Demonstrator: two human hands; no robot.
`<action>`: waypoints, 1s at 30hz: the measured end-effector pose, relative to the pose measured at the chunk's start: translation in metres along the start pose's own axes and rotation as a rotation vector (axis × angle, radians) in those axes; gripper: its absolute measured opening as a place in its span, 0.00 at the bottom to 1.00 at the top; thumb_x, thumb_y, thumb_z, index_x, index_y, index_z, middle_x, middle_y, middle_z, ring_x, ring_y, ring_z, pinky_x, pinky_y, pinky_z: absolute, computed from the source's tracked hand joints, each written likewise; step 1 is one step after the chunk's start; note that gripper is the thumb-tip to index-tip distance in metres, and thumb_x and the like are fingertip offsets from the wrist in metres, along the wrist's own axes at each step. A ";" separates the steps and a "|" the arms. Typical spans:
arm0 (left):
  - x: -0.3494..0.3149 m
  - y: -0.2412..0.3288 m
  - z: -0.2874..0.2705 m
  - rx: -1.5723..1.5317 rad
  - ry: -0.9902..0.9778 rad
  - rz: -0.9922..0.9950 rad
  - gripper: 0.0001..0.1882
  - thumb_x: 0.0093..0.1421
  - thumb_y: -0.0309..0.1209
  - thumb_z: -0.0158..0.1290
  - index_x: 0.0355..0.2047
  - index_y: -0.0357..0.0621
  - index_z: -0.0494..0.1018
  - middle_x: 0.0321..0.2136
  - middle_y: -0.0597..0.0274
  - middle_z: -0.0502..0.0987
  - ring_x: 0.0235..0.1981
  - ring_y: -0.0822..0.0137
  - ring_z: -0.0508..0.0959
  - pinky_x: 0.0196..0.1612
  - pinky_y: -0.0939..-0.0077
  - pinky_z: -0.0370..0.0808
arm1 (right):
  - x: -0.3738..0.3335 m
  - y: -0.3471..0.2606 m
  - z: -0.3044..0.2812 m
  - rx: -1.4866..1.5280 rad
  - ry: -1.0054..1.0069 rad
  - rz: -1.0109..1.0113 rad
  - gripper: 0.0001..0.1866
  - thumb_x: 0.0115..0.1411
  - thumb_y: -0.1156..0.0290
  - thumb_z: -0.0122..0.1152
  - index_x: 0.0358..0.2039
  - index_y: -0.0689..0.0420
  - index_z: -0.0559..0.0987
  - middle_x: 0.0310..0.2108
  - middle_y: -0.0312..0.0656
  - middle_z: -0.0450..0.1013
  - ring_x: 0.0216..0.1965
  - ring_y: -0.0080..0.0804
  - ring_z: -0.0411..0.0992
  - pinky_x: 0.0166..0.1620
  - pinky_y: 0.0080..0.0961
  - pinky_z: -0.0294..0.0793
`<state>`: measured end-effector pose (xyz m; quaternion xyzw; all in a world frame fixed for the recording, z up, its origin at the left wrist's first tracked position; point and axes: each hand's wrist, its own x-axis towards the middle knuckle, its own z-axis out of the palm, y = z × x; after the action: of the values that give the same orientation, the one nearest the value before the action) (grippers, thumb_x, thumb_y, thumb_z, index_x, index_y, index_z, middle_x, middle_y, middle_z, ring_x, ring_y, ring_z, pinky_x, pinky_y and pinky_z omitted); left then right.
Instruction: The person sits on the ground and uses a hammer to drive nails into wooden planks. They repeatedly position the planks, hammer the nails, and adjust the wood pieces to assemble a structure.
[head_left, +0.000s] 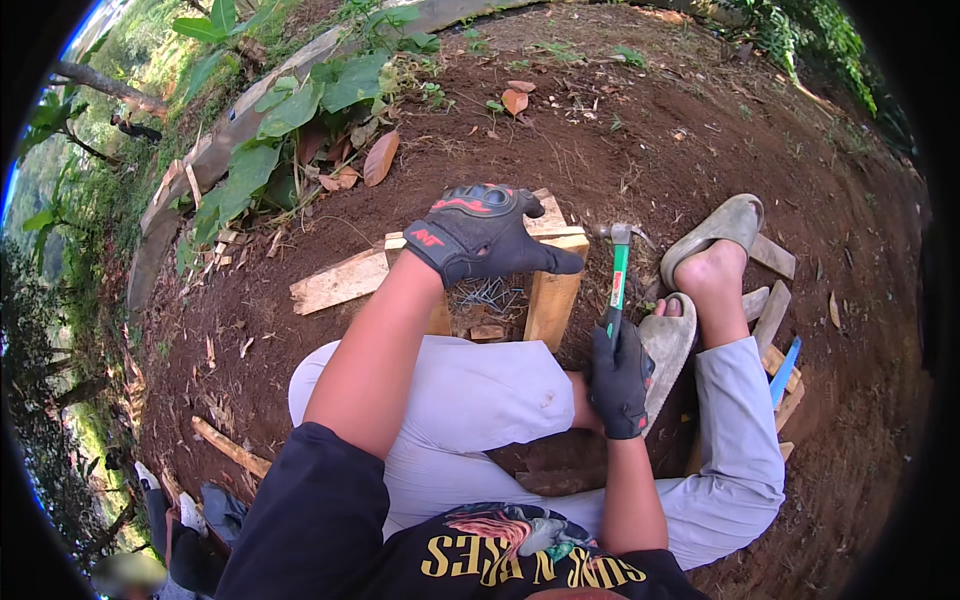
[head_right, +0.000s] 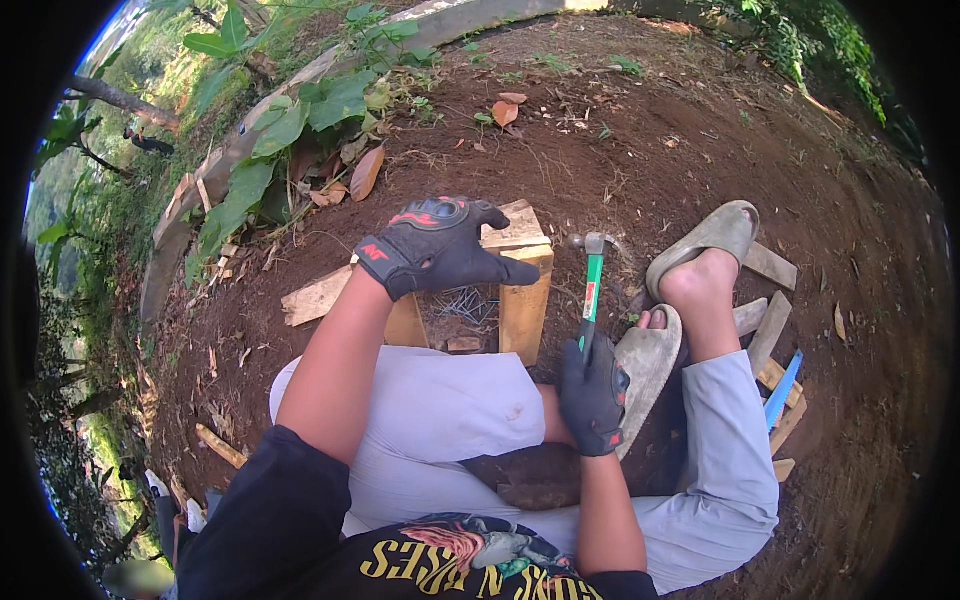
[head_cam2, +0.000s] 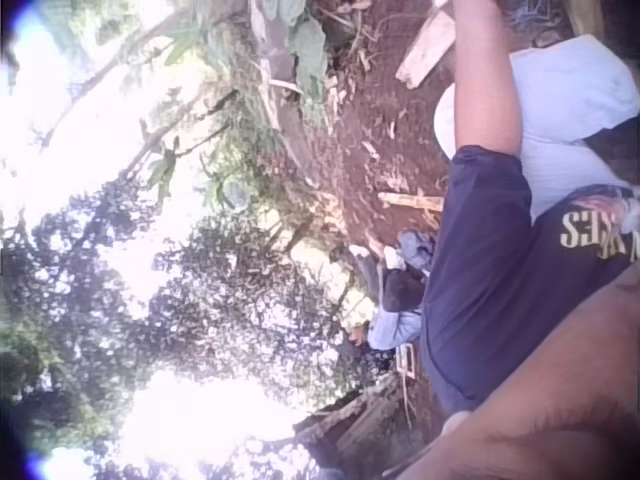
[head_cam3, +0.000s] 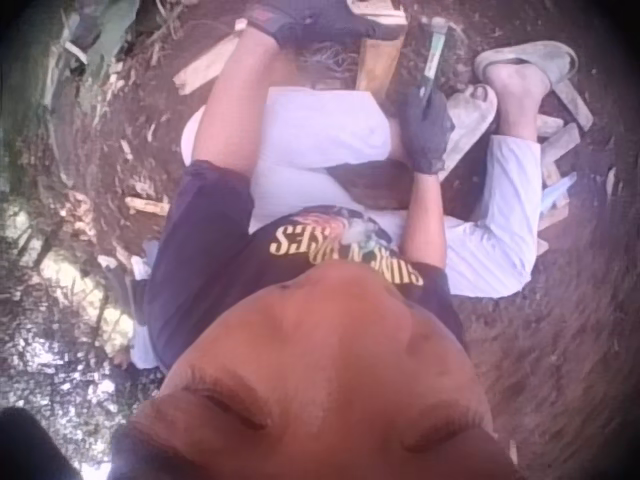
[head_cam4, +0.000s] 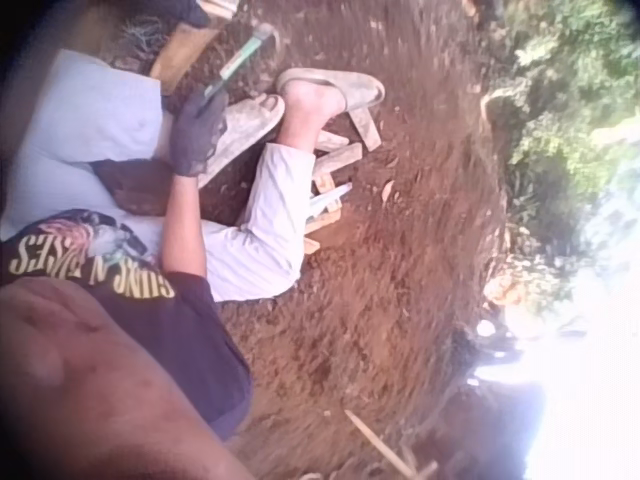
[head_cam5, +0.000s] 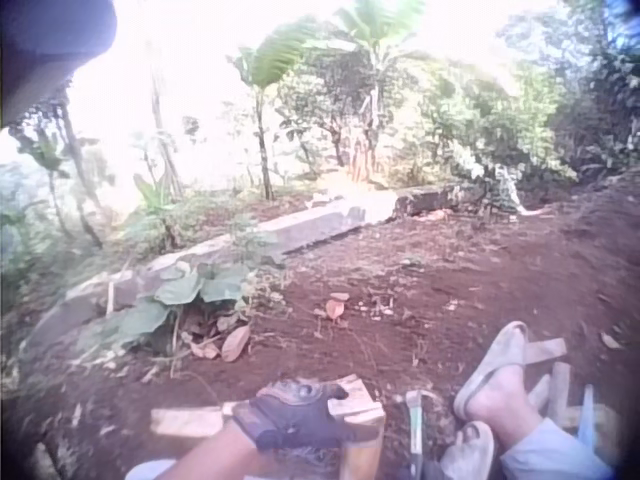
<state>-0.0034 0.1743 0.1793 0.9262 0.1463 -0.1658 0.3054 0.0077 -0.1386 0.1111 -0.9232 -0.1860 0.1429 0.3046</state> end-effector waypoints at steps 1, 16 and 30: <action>-0.002 0.011 0.003 0.009 -0.016 -0.022 0.55 0.47 0.77 0.64 0.62 0.48 0.80 0.55 0.42 0.83 0.58 0.45 0.82 0.64 0.53 0.76 | 0.000 0.001 0.000 -0.023 -0.001 0.005 0.17 0.73 0.61 0.59 0.53 0.60 0.80 0.35 0.48 0.78 0.36 0.44 0.77 0.42 0.43 0.75; 0.021 0.008 0.021 0.098 0.023 0.119 0.37 0.59 0.65 0.63 0.53 0.46 0.85 0.47 0.48 0.85 0.52 0.46 0.84 0.57 0.53 0.79 | -0.003 -0.004 -0.011 -0.086 -0.003 0.074 0.17 0.73 0.58 0.60 0.49 0.59 0.80 0.38 0.54 0.79 0.39 0.58 0.79 0.41 0.51 0.75; 0.077 -0.087 0.053 -0.208 -0.085 -0.306 0.35 0.70 0.61 0.49 0.66 0.51 0.78 0.62 0.50 0.81 0.67 0.49 0.77 0.71 0.57 0.69 | 0.023 0.003 0.003 -0.260 -0.042 -0.287 0.18 0.75 0.63 0.56 0.58 0.60 0.79 0.44 0.56 0.79 0.43 0.58 0.80 0.45 0.52 0.77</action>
<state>0.0220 0.2223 0.0639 0.8488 0.2886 -0.2332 0.3766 0.0284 -0.1296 0.1035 -0.9155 -0.3390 0.0919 0.1960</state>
